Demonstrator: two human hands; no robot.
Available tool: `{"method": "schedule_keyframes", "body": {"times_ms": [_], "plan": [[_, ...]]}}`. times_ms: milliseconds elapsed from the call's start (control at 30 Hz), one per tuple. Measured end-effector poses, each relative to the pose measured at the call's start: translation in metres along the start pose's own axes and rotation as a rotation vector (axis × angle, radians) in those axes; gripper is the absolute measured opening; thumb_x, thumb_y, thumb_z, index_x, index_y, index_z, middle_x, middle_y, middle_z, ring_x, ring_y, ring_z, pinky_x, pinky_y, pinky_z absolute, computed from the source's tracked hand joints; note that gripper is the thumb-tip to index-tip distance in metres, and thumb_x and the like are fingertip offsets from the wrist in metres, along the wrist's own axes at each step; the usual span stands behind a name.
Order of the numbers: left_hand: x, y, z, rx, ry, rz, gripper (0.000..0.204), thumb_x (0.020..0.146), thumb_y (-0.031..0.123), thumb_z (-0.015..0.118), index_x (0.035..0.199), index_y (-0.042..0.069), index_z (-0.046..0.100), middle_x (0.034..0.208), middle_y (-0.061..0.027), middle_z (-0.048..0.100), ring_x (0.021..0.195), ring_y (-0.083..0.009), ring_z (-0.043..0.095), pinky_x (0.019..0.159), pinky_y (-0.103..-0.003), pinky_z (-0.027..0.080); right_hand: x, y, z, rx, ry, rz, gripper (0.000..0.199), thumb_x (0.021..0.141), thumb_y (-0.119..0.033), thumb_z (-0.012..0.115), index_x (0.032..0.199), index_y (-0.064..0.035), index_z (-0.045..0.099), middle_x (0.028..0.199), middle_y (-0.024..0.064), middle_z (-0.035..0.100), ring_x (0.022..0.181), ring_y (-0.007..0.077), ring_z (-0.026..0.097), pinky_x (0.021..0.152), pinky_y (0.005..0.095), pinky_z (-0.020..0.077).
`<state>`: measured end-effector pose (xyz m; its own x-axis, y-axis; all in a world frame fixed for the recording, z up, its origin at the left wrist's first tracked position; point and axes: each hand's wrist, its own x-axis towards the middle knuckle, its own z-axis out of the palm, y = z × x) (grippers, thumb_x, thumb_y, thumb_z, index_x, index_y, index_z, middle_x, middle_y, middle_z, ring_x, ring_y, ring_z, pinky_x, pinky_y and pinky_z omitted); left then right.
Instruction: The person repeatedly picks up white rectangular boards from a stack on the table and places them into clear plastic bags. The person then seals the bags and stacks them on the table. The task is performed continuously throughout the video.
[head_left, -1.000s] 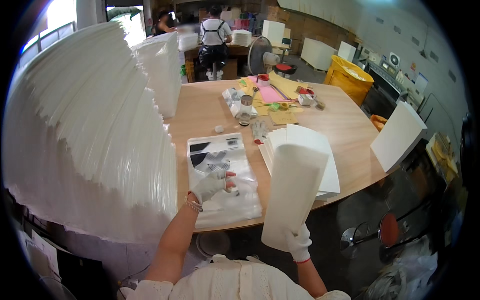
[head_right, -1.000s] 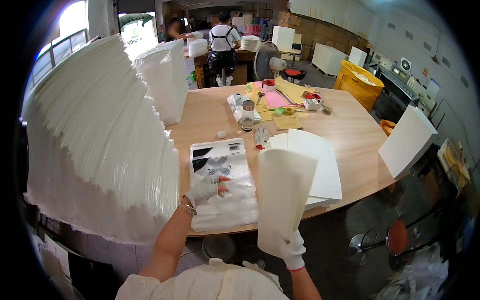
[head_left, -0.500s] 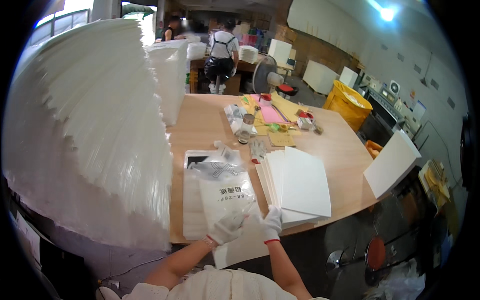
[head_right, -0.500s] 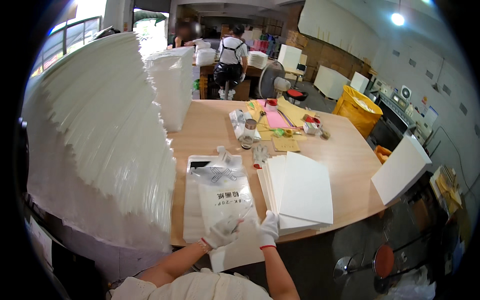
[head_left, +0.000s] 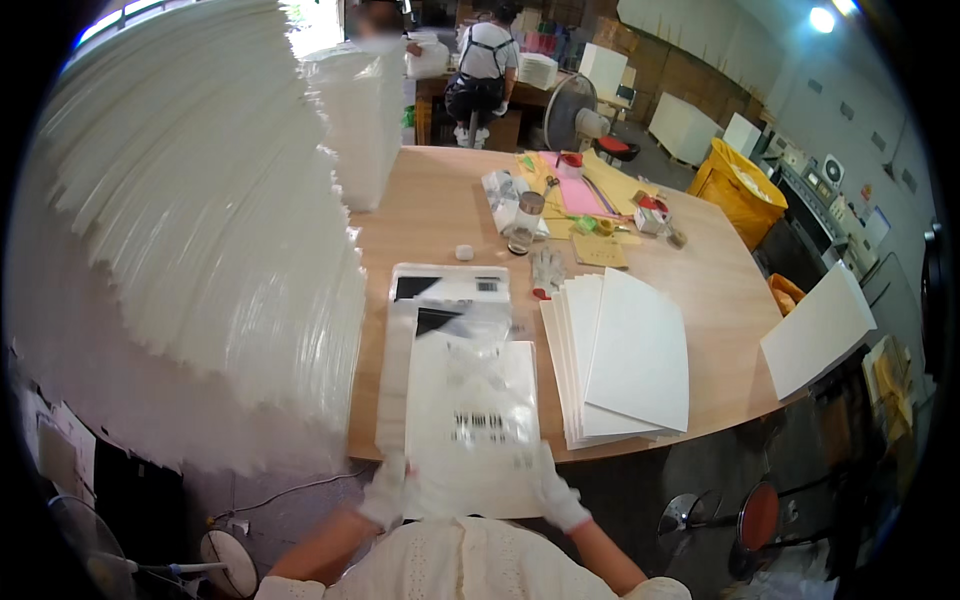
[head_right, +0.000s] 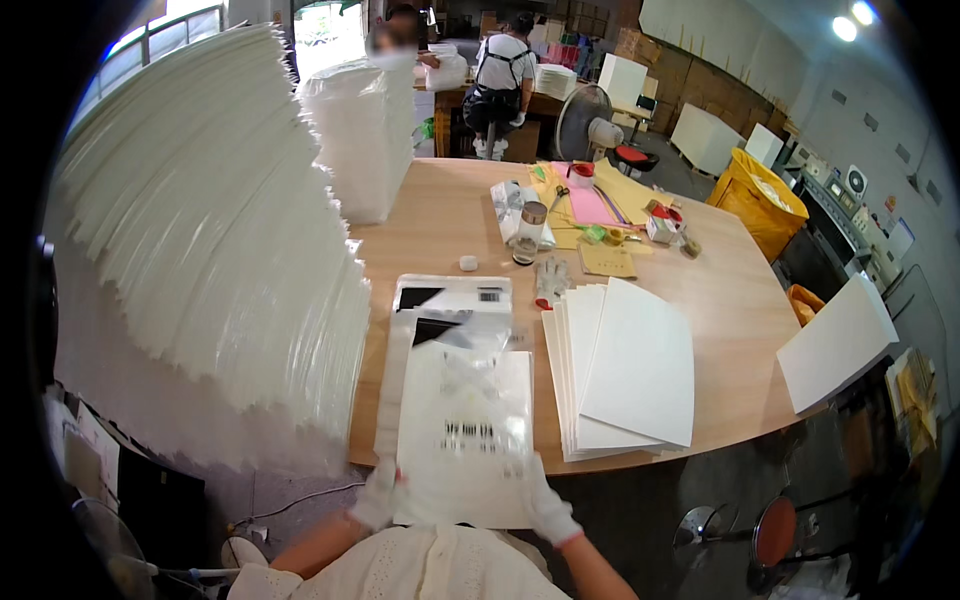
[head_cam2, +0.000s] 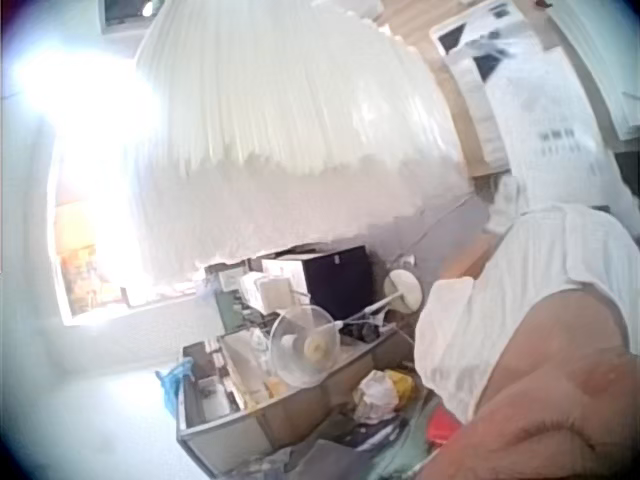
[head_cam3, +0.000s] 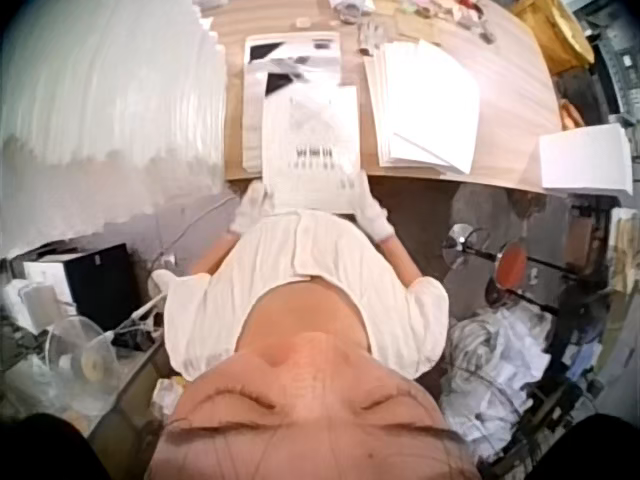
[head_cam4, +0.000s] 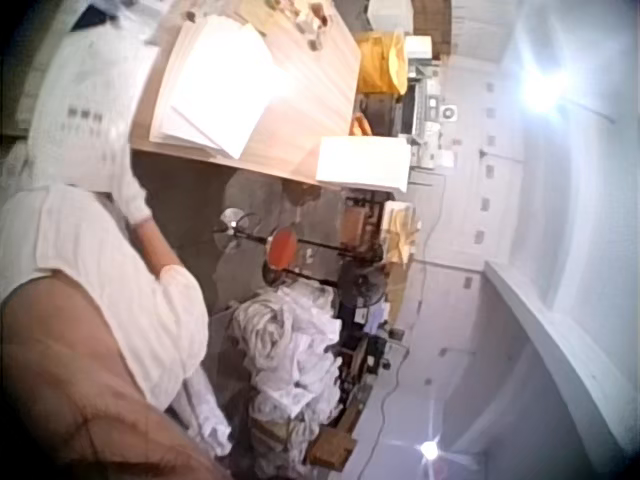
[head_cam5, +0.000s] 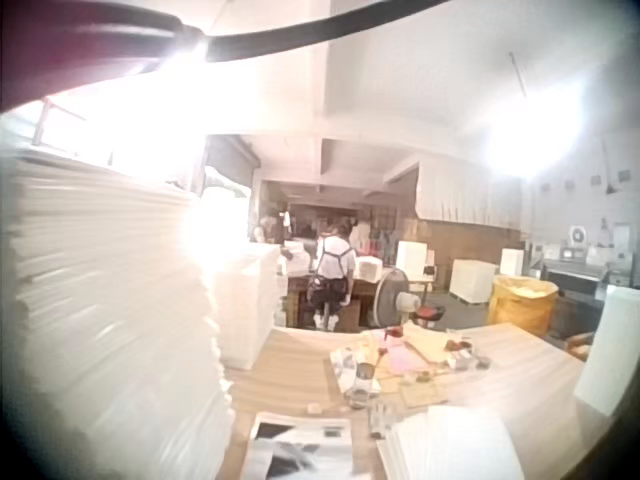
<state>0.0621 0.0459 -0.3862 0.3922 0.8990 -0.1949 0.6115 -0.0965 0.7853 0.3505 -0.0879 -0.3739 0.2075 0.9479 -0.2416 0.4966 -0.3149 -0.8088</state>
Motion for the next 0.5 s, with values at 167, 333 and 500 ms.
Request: {"method": "schedule_keyframes", "body": {"times_ms": [167, 333, 500], "plan": [[-0.041, -0.031, 0.004, -0.172, -0.165, 0.249, 0.016, 0.078, 0.012, 0.059, 0.089, 0.004, 0.050, 0.081, -0.0160, 0.055, 0.076, -0.0291, 0.057, 0.065, -0.041, 0.045, -0.043, -0.082, -0.008, -0.214, -0.161, 0.158, 0.059, 0.089, -0.024, 0.047, 0.139, -0.0061, 0.022, 0.108, 0.0207, 0.057, 0.090, 0.0364, 0.058, 0.073, 0.0418, 0.0461], [-0.031, 0.051, -0.023, 0.179, 0.048, -0.067, 0.009, 0.079, 0.010, 0.051, 0.083, 0.003, 0.051, 0.076, -0.0169, 0.059, 0.074, -0.0338, 0.060, 0.065, -0.042, 0.046, -0.039, -0.017, 0.006, -0.286, 0.207, 0.287, 0.049, 0.086, -0.029, 0.050, 0.132, -0.0137, 0.040, 0.092, 0.0218, 0.062, 0.081, 0.0389, 0.060, 0.070, 0.0446, 0.0477], [-0.033, 0.045, -0.026, -0.075, -0.010, 0.349, 0.006, 0.072, 0.003, 0.055, 0.078, 0.003, 0.054, 0.074, -0.0124, 0.053, 0.071, -0.0261, 0.054, 0.064, -0.034, 0.044, -0.053, 0.026, -0.002, 0.245, 0.124, 0.063, 0.049, 0.080, -0.029, 0.065, 0.121, -0.0061, 0.054, 0.108, 0.0126, 0.062, 0.098, 0.0200, 0.059, 0.086, 0.0308, 0.0459]]}}
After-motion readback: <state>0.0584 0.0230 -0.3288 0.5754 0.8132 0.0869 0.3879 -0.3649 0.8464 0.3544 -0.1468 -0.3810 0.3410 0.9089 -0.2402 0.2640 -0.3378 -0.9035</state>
